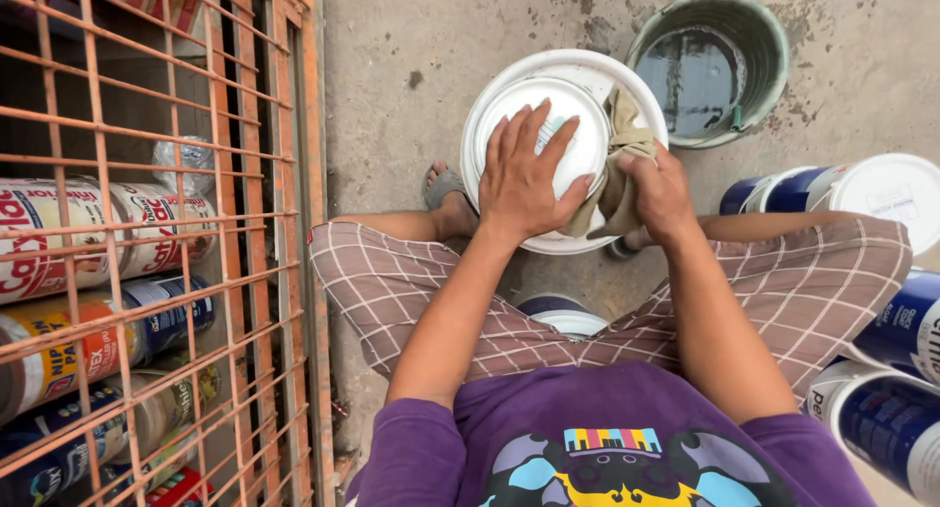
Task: The person wipes the lid and the outer surface of a white bucket using a cloth.
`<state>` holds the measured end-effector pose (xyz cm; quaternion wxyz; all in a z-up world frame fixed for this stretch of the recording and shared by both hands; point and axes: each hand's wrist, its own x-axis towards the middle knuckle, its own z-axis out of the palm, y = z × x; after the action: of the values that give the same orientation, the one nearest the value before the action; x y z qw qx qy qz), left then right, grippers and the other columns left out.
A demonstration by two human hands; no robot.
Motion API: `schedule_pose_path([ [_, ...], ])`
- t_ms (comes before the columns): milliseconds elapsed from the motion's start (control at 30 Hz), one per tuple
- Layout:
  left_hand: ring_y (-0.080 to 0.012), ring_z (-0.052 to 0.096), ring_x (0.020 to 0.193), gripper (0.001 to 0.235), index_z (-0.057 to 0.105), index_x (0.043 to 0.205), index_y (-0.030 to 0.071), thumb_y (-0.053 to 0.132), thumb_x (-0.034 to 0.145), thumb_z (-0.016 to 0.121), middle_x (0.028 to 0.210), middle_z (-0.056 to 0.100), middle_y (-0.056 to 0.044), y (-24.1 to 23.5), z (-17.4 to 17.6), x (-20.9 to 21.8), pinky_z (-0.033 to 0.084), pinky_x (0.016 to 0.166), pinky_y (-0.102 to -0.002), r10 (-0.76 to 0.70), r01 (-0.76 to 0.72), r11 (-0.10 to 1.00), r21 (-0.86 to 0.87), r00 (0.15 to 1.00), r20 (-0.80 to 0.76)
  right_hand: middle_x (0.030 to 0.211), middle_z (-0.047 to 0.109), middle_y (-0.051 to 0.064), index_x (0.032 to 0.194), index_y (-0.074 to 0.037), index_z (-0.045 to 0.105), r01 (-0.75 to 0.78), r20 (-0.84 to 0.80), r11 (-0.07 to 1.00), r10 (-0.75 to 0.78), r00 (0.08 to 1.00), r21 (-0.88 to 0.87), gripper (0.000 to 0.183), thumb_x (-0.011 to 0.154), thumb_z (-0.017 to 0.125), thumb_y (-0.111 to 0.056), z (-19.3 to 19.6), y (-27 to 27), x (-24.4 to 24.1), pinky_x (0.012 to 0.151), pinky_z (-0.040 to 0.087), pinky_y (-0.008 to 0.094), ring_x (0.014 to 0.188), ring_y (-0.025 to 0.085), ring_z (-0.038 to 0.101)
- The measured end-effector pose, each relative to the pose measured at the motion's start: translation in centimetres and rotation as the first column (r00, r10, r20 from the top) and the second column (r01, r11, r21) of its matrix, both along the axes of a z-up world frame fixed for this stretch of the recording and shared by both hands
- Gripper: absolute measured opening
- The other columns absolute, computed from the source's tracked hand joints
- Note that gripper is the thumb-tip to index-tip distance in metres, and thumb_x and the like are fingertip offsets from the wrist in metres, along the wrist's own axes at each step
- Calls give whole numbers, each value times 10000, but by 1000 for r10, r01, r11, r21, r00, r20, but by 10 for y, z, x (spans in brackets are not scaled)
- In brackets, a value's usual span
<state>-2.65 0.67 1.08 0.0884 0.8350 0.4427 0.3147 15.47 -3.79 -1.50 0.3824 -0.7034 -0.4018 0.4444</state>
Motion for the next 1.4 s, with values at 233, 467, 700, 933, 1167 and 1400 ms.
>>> schedule_pose_path([
  [233, -330, 364, 1228, 571, 513, 1203, 198, 494, 718, 568, 1275, 401, -137, -2, 11, -7, 248, 1043, -492, -43, 43, 999, -10, 997, -69, 798, 608, 90, 1006, -90, 635, 85, -60, 967, -73, 996, 238, 322, 688, 682, -114, 9, 49, -5, 688, 451, 319, 782, 149, 559],
  [467, -343, 340, 1257, 566, 498, 1222, 189, 474, 736, 554, 1321, 364, -152, -1, 11, -5, 243, 1078, -489, 3, -6, 999, -32, 996, -94, 834, 595, 57, 1041, -87, 577, 81, -56, 996, -78, 995, 44, 351, 699, 627, -148, 15, 36, -11, 609, 422, 287, 742, 143, 546],
  [700, -330, 351, 1236, 586, 494, 1214, 202, 468, 696, 555, 1287, 383, -140, -4, 0, -1, 255, 1063, -492, -38, 41, 998, 44, 997, -63, 783, 594, 123, 967, -66, 604, 123, -37, 977, -118, 992, 174, 334, 646, 695, -84, -31, 62, 8, 663, 436, 348, 763, 232, 588],
  [933, -328, 351, 1232, 580, 494, 1204, 177, 443, 692, 558, 1272, 392, -145, 0, 4, -2, 241, 1071, -482, 16, -15, 999, 52, 1000, -27, 769, 578, 150, 979, -53, 596, 13, 32, 974, -21, 999, 228, 300, 692, 681, -72, -21, 54, 12, 646, 434, 374, 757, 241, 596],
  [1167, -324, 362, 1227, 593, 484, 1210, 174, 427, 681, 572, 1266, 397, -139, -3, 0, -2, 253, 1068, -481, 28, -28, 999, 44, 1000, -10, 787, 591, 52, 978, -72, 585, 233, -331, 956, -165, 929, 177, 311, 678, 657, -33, 0, 44, 2, 655, 468, 285, 736, 139, 580],
  [1400, -315, 364, 1232, 623, 467, 1221, 171, 404, 654, 578, 1270, 394, -137, -2, 1, 0, 244, 1080, -472, 39, -39, 999, 22, 999, 8, 763, 608, 70, 956, -51, 572, 256, -437, 962, -192, 879, 93, 389, 603, 675, 76, 26, 36, -11, 620, 514, 275, 687, 157, 629],
])
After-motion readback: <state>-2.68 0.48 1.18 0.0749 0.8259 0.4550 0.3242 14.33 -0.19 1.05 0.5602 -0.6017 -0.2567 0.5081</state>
